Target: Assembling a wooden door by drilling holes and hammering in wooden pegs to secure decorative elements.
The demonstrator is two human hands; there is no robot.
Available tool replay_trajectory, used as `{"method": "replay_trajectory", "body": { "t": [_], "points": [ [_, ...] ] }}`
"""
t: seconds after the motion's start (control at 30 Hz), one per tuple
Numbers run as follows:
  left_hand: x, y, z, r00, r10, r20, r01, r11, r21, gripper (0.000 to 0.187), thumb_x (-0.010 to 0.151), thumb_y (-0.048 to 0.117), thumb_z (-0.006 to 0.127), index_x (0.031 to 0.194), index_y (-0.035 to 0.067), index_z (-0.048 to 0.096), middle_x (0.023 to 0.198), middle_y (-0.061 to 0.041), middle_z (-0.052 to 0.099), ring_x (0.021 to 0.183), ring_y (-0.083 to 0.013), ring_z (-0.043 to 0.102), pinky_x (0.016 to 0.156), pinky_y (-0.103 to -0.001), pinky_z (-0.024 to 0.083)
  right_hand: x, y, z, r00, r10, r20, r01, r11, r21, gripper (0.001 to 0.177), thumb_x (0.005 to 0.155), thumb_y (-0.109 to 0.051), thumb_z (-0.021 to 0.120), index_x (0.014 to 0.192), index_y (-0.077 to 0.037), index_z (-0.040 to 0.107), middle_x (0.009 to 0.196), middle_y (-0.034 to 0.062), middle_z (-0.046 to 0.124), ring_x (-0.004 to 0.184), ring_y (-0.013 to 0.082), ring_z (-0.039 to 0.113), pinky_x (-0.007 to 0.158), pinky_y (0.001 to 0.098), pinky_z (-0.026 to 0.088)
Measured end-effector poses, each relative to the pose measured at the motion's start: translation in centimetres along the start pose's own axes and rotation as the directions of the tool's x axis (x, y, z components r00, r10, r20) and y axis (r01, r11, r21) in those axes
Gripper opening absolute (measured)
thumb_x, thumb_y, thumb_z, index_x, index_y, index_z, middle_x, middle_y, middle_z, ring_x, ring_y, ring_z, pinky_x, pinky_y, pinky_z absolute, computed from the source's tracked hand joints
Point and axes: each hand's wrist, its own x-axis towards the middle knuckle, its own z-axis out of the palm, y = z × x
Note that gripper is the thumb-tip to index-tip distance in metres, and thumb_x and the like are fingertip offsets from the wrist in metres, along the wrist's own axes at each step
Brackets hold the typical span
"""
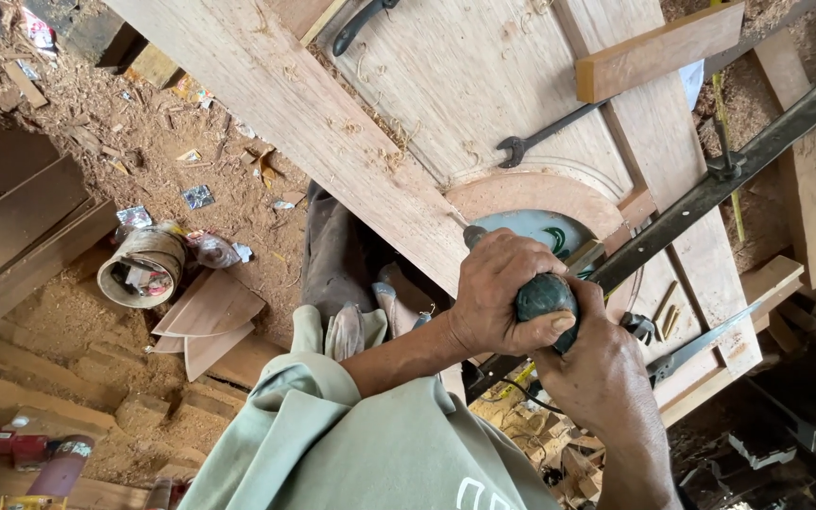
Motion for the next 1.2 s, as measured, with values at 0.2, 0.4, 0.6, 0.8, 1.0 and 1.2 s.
{"method": "replay_trajectory", "body": {
  "t": [0.2, 0.4, 0.6, 0.8, 1.0, 1.2],
  "points": [
    [0.2, 0.1, 0.0, 1.000, 0.022, -0.016, -0.022, 1.000, -0.011, 0.047, 0.100, 0.052, 0.047, 0.100, 0.007, 0.060, 0.090, -0.008, 0.068, 0.081, -0.0274, 0.070, 0.076, -0.044, 0.050, 0.3, 1.0, 0.8, 0.998, -0.045, -0.032, 0.046, 0.999, 0.008, 0.074, 0.078, -0.027, 0.072, 0.145, -0.017, 0.044, 0.103, 0.0211, 0.075, 0.090, 0.0466, 0.072, 0.071, 0.0561, 0.057],
    [0.1, -0.1, -0.1, 1.000, 0.025, -0.018, -0.025, 1.000, -0.006, 0.050, 0.101, 0.054, 0.045, 0.101, 0.006, 0.059, 0.089, -0.010, 0.068, 0.079, -0.0285, 0.069, 0.075, -0.045, 0.050, 0.1, 0.2, 0.6, 1.000, -0.012, -0.012, 0.012, 1.000, 0.003, 0.070, 0.081, -0.026, 0.070, 0.144, -0.016, 0.043, 0.093, 0.0195, 0.076, 0.079, 0.0412, 0.075, 0.064, 0.0519, 0.058],
    [0.1, -0.4, 0.0, 0.999, 0.035, -0.037, -0.035, 0.999, -0.002, 0.050, 0.101, 0.053, 0.046, 0.099, 0.006, 0.060, 0.088, -0.010, 0.068, 0.079, -0.0288, 0.069, 0.074, -0.045, 0.050, 0.0, -0.4, 0.5, 1.000, -0.007, -0.006, 0.007, 1.000, 0.004, 0.070, 0.082, -0.027, 0.071, 0.144, -0.016, 0.043, 0.094, 0.0188, 0.077, 0.078, 0.0398, 0.075, 0.064, 0.0516, 0.059],
    [0.0, -0.6, 0.1, 0.997, 0.056, -0.045, -0.056, 0.998, 0.003, 0.050, 0.101, 0.053, 0.045, 0.098, 0.006, 0.059, 0.088, -0.009, 0.067, 0.078, -0.0293, 0.069, 0.073, -0.045, 0.049, 0.3, -0.4, 0.6, 1.000, 0.024, 0.004, -0.024, 1.000, -0.012, 0.071, 0.081, -0.034, 0.072, 0.145, -0.018, 0.043, 0.095, 0.0183, 0.077, 0.080, 0.0407, 0.075, 0.065, 0.0531, 0.059],
    [-0.3, -1.0, 0.2, 0.998, 0.053, -0.044, -0.052, 0.999, 0.010, 0.050, 0.101, 0.053, 0.045, 0.098, 0.006, 0.060, 0.088, -0.009, 0.067, 0.079, -0.0291, 0.069, 0.073, -0.046, 0.050, 0.6, 0.0, 0.9, 1.000, 0.005, -0.008, -0.005, 1.000, -0.021, 0.070, 0.082, -0.034, 0.070, 0.144, -0.018, 0.043, 0.096, 0.0183, 0.076, 0.082, 0.0414, 0.075, 0.068, 0.0537, 0.059],
    [-0.4, -1.1, 0.1, 0.998, 0.047, -0.051, -0.047, 0.999, 0.013, 0.049, 0.101, 0.052, 0.045, 0.098, 0.006, 0.060, 0.089, -0.009, 0.067, 0.079, -0.0293, 0.069, 0.073, -0.046, 0.049, 0.9, 0.4, 1.3, 0.998, -0.054, -0.030, 0.053, 0.998, -0.018, 0.068, 0.081, -0.034, 0.070, 0.142, -0.017, 0.044, 0.090, 0.0185, 0.077, 0.076, 0.0426, 0.074, 0.064, 0.0534, 0.058]
  ]
}}
